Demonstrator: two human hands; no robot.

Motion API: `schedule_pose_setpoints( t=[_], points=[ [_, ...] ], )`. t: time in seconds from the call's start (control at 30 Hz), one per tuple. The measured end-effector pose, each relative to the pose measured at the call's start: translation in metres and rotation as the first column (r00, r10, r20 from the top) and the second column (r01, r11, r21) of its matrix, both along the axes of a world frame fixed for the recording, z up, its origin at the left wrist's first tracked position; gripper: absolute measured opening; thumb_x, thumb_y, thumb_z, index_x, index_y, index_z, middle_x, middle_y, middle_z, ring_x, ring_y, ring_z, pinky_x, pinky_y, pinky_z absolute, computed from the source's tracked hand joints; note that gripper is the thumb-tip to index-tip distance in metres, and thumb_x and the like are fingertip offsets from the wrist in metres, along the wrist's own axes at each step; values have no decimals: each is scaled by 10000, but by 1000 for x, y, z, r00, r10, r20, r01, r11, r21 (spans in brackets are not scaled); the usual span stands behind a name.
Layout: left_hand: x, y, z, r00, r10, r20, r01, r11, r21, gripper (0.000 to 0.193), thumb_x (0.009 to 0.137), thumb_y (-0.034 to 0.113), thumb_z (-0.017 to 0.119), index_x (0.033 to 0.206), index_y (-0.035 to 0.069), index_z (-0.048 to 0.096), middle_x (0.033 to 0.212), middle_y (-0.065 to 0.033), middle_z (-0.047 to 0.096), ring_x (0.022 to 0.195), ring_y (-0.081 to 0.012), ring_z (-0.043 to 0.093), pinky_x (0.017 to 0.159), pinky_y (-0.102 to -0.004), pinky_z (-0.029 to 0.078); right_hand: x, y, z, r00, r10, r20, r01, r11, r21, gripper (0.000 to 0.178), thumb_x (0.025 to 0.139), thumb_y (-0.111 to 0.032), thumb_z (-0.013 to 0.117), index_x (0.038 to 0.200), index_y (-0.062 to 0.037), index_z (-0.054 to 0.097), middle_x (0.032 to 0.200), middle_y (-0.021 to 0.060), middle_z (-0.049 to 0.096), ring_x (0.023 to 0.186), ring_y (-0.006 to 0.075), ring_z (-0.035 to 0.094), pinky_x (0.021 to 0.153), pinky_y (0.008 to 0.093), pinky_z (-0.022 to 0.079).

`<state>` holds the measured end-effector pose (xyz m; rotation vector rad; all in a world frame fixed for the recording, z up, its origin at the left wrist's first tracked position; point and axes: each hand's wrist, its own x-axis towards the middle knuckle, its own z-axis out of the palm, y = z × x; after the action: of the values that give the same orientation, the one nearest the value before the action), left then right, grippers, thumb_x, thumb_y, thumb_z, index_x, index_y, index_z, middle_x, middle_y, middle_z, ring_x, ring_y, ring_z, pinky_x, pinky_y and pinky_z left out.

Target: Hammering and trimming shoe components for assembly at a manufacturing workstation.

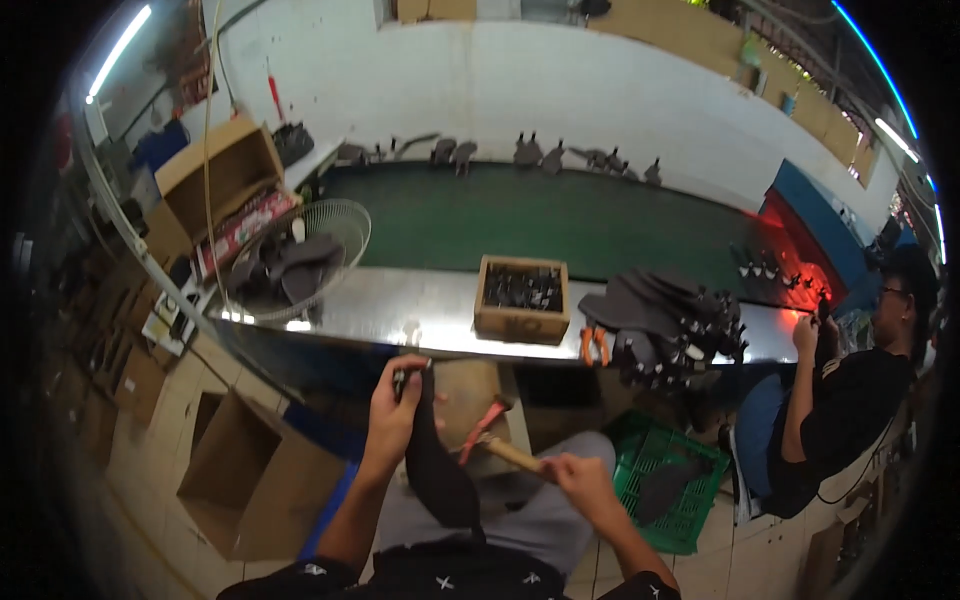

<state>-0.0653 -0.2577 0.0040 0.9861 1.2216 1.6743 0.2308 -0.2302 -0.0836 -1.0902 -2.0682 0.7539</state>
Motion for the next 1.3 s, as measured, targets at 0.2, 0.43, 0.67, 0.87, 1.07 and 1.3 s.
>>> schedule_pose_setpoints(
  t=[0.2,0.43,0.67,0.87,1.07,1.3],
  points=[
    [-10,52,-80,440,332,-834,-326,925,196,289,990,259,575,1194,55,564,1180,-157,566,1066,-270,577,886,-413,459,90,-85,-32,936,-272,-224,2,639,-769,360,979,-329,581,813,-13,626,563,37,566,418,104,509,389,269,395],
    [-46,207,-53,248,282,-927,32,954,298,305,826,144,691,1111,43,646,1112,-82,631,1087,-314,552,843,-422,475,40,-139,-19,482,-698,-530,-126,544,-830,187,943,-159,650,831,-28,577,524,-11,449,383,65,397,355,245,320],
    [-10,300,-47,-745,25,-666,49,999,-18,112,785,142,662,820,69,739,904,-74,671,1000,-253,559,815,-344,477,40,-111,-68,742,-581,-335,413,789,-454,159,921,-156,685,838,-21,674,536,-56,462,438,44,402,431,245,314],
    [-9,297,-63,-829,183,-528,155,983,96,146,785,141,656,873,100,765,902,-72,683,986,-267,589,669,-352,525,35,-99,-58,721,-557,-412,289,782,-552,174,935,-151,665,867,4,625,528,-21,501,359,54,397,361,235,300],
    [9,312,-39,-668,-51,-742,-25,999,-45,135,768,106,705,890,79,758,959,-106,702,994,-267,627,709,-347,568,32,-82,-53,705,-522,-481,244,815,-526,182,942,-158,658,857,0,627,526,-32,492,354,52,392,359,228,289],
    [4,250,5,421,-489,-764,281,871,-403,148,839,51,693,950,-44,716,815,-133,708,707,-182,704,655,-297,579,41,-78,-9,813,-393,-429,241,898,-367,170,932,-171,676,951,-2,671,592,-32,541,419,33,421,393,207,313]
  ],
)
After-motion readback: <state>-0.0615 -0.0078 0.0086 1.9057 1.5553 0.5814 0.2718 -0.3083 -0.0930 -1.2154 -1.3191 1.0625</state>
